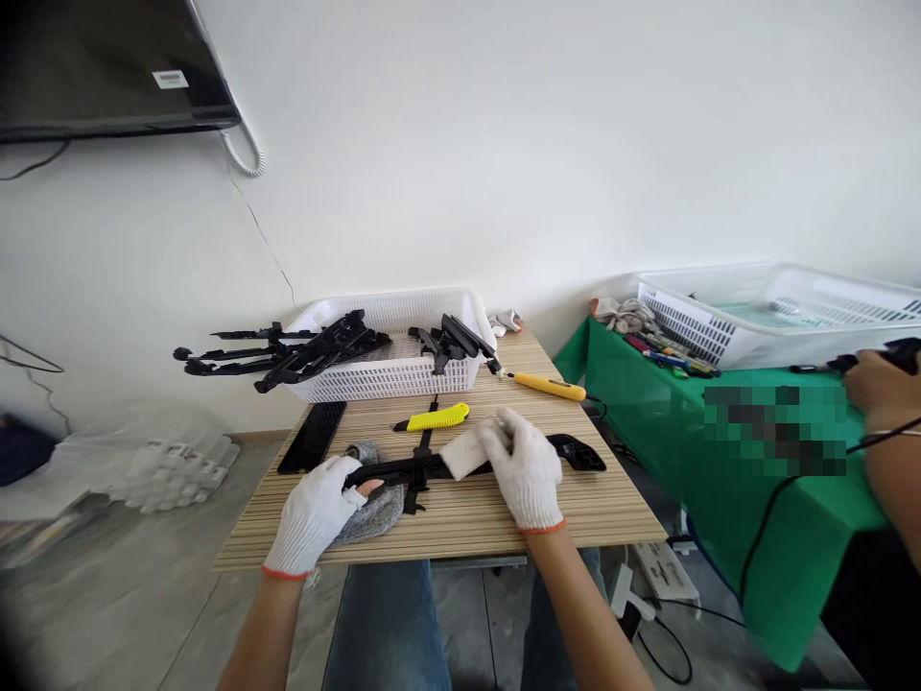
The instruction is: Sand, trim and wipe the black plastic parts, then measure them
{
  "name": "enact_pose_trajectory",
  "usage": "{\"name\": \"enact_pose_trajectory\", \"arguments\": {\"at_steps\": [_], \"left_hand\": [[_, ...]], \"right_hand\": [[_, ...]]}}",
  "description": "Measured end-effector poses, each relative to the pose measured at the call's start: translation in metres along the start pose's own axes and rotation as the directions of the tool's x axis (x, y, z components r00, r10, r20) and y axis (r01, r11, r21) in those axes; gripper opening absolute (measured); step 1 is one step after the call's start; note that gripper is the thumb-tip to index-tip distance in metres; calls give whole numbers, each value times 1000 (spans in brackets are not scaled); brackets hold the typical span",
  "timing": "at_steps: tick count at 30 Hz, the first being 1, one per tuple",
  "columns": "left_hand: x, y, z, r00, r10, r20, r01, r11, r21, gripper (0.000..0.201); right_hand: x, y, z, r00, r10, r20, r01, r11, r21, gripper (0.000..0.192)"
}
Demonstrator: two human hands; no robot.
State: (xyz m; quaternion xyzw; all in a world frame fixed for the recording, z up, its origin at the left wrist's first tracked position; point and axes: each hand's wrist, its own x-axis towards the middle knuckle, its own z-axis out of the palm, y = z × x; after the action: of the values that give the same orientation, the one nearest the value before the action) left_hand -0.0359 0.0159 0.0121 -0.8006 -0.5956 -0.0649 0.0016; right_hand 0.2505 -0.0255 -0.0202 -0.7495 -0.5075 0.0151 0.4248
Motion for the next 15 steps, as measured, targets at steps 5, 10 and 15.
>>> {"name": "enact_pose_trajectory", "arguments": {"at_steps": [5,10,15], "left_hand": [[2,-2,-1,1000,2,-9,-2,1000,-3,33],[14,-3,2,998,-12,-55,12,1000,8,37],[28,-6,1,993,72,-91,-72,997,6,33]], "right_hand": [[-3,2,2,994,-73,81,67,995,73,52],[-6,2,4,998,-35,54,29,994,104,63],[-4,5,4,998,6,57,-17,982,186,56]]}}
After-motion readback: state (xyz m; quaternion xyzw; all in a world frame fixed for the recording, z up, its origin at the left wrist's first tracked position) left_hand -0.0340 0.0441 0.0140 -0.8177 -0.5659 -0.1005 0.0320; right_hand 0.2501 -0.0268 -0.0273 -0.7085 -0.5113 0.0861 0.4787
